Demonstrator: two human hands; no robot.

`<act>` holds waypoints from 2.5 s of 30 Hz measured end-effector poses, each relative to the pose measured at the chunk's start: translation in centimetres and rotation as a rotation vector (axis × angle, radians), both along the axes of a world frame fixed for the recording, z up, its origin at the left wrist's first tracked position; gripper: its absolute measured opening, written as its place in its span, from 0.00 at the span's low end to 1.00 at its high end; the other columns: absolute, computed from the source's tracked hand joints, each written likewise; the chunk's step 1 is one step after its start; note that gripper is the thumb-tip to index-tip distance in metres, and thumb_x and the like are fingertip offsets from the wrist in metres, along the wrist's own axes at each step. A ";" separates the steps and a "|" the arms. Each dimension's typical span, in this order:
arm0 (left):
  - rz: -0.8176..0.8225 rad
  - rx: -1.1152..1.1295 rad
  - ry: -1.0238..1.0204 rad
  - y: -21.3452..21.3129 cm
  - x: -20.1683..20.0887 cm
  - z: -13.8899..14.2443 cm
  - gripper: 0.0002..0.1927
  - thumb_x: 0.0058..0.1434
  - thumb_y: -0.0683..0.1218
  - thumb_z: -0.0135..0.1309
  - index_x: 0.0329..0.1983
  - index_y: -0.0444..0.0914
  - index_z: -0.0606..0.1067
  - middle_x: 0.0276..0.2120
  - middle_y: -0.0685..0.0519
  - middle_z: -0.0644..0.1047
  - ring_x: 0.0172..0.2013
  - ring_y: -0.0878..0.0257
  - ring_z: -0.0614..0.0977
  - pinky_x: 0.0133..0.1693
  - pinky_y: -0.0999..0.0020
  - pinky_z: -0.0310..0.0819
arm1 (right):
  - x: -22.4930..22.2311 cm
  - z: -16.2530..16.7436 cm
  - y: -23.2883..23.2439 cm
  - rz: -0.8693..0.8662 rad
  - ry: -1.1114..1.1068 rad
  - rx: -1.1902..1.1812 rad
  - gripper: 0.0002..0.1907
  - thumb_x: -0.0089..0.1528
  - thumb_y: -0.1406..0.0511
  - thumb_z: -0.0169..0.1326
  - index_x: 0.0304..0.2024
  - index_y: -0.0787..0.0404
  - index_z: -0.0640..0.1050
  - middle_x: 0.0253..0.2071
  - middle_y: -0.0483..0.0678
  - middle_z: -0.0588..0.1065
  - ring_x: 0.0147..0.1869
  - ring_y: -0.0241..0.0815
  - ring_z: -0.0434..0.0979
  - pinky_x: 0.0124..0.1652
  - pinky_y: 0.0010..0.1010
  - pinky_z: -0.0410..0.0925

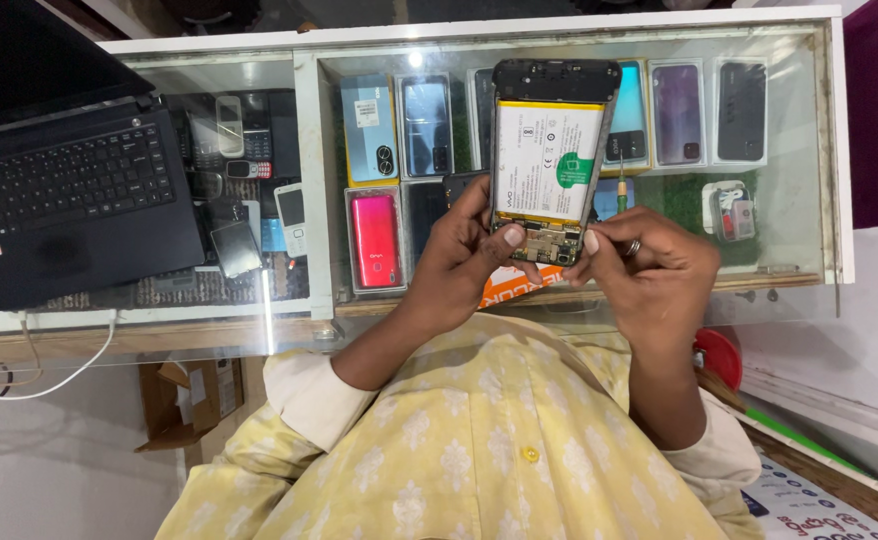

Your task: The person disassembles a smartphone, removes the motherboard, and then reassembles it. They use a screwdriver to remove screws and their hands to disconnect and reconnect internal components. The phone is powered on to verify functionality after reassembly.

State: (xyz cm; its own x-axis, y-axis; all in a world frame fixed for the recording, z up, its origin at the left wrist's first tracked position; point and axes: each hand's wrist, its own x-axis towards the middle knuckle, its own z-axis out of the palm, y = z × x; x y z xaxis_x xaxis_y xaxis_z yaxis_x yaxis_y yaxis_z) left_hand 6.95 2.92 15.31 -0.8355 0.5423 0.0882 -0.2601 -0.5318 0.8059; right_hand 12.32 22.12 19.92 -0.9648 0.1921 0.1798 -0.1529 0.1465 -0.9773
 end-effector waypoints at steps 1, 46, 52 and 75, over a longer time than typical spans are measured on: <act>0.005 0.000 0.004 0.0 0.0 0.0 0.22 0.76 0.42 0.48 0.69 0.31 0.60 0.56 0.47 0.76 0.53 0.62 0.81 0.46 0.62 0.86 | 0.1 0.1 -0.2 -0.015 0.007 0.037 0.01 0.67 0.79 0.56 0.40 0.76 0.77 0.39 0.55 0.77 0.35 0.41 0.83 0.32 0.27 0.77; 0.055 -0.008 -0.035 0.0 0.2 0.0 0.18 0.75 0.42 0.47 0.64 0.29 0.64 0.48 0.47 0.78 0.41 0.67 0.82 0.35 0.71 0.81 | 0.3 -1.0 0.1 0.077 -0.012 -0.108 0.01 0.67 0.79 0.54 0.40 0.77 0.76 0.37 0.56 0.76 0.36 0.42 0.83 0.34 0.29 0.79; 0.066 0.004 -0.033 -0.1 0.2 0.1 0.19 0.75 0.42 0.48 0.65 0.29 0.64 0.48 0.47 0.78 0.40 0.67 0.82 0.33 0.72 0.80 | 0.4 -1.1 0.0 0.093 0.002 -0.092 0.02 0.67 0.79 0.54 0.40 0.77 0.77 0.37 0.57 0.76 0.36 0.43 0.84 0.33 0.29 0.79; 0.185 -0.112 0.096 0.4 1.0 0.2 0.18 0.76 0.41 0.48 0.65 0.28 0.64 0.48 0.47 0.78 0.38 0.67 0.81 0.37 0.71 0.81 | 0.5 -1.0 -1.2 -0.028 0.084 0.058 0.02 0.67 0.80 0.55 0.39 0.75 0.76 0.40 0.54 0.75 0.37 0.39 0.82 0.34 0.24 0.77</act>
